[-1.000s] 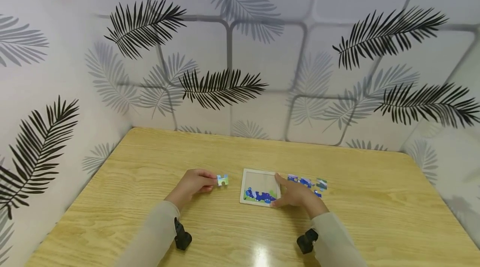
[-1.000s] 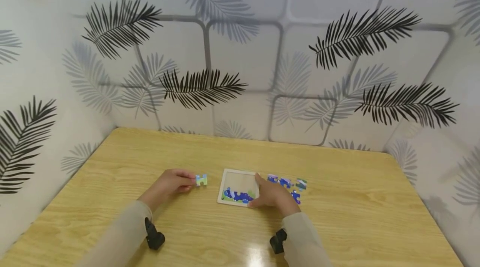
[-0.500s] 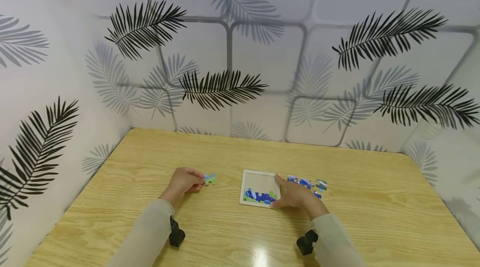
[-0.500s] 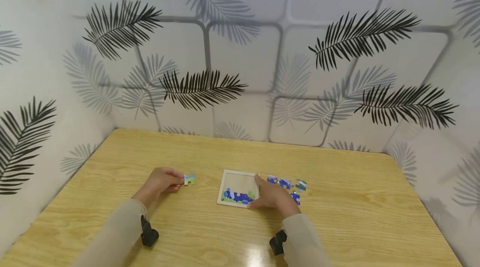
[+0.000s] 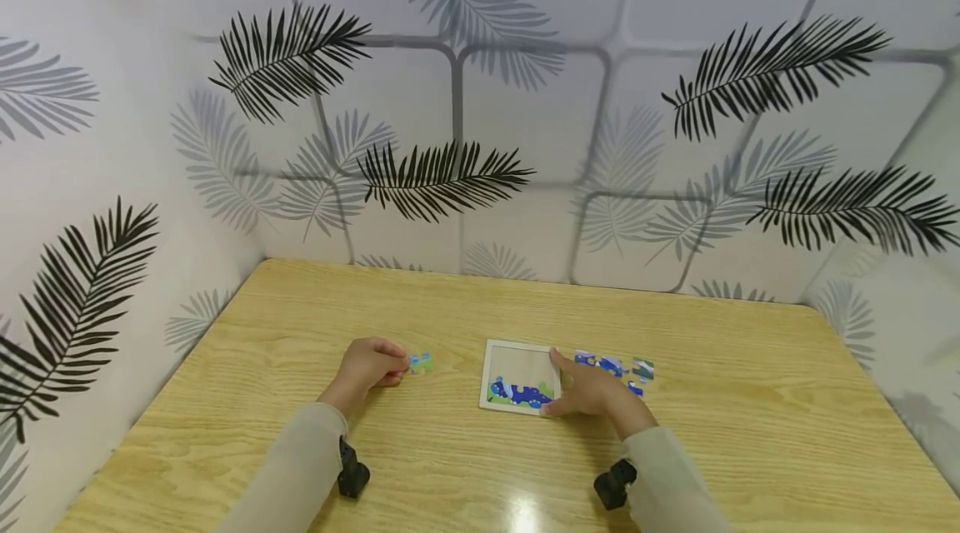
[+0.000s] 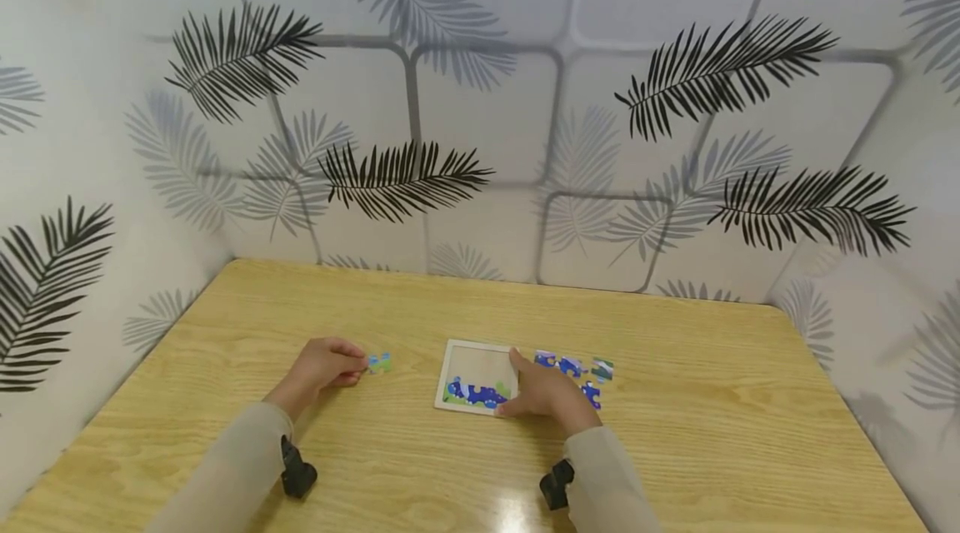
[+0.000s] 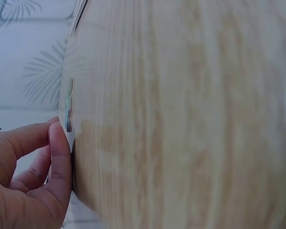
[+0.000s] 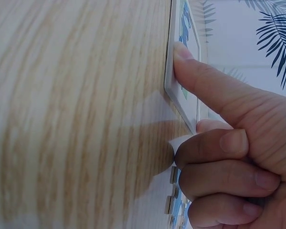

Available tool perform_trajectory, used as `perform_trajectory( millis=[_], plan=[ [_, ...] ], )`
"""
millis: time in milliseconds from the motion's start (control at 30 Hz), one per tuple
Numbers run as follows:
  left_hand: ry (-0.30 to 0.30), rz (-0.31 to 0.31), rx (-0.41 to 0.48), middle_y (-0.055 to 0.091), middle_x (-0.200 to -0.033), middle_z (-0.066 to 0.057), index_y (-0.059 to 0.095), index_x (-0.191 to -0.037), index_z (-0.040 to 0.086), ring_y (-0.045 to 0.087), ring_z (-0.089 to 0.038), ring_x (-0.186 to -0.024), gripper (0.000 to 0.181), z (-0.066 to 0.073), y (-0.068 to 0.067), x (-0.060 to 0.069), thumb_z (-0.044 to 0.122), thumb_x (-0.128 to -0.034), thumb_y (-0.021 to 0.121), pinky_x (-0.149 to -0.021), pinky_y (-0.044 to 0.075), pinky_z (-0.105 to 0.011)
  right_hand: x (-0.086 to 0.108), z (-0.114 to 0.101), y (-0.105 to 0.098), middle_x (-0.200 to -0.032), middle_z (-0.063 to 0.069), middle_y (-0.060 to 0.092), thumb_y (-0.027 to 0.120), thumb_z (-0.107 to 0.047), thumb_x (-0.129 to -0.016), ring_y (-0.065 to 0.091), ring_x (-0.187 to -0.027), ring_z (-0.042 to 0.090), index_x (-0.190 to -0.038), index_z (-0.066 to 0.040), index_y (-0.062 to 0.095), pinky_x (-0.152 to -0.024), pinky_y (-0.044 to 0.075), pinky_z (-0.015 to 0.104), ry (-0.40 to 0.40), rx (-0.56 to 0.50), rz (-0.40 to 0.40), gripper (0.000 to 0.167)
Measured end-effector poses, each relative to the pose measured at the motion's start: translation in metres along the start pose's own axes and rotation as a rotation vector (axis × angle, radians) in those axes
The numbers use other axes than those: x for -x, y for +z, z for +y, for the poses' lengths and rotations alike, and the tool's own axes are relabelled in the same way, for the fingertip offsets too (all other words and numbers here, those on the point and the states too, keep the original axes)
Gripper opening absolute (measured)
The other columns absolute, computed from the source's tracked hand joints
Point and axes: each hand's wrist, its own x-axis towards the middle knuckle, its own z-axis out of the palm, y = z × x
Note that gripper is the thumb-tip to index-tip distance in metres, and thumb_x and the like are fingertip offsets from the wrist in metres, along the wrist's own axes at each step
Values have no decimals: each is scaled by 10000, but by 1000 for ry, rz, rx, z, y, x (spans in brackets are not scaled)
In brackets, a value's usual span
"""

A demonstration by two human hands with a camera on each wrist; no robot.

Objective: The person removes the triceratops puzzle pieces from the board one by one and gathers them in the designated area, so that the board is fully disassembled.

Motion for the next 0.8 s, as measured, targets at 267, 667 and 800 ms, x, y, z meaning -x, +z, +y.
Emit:
perform_trajectory(
  millis=[267, 667, 800],
  plan=[
    [1, -7, -7, 626, -778, -90, 609, -936, -85, 582, -98, -599, 139, 1, 1, 2, -67, -812, 669, -559, 518, -214, 0, 0, 0, -1517, 198, 239, 794, -337, -747, 220, -1371, 427, -1514, -148, 183, -1077, 199, 584, 2, -3, 0, 999],
    [14, -63, -37, 609, -782, -84, 605, -930, -86, 557, -107, -583, 135, 11, 19, 12, -56, -815, 669, -565, 512, -209, 0, 1, 1, -1518, 199, 233, 798, -327, -743, 217, -1372, 425, -1512, -135, 185, -1081, 195, 580, -9, -12, 4, 1002],
    [19, -108, -55, 614, -790, -84, 611, -930, -57, 562, -115, -605, 129, 16, 38, 17, -22, -825, 678, -573, 516, -217, 0, 1, 0, -1518, 197, 233, 800, -322, -742, 217, -1372, 423, -1512, -136, 186, -1082, 194, 579, -12, -20, 4, 1002]
  ],
)
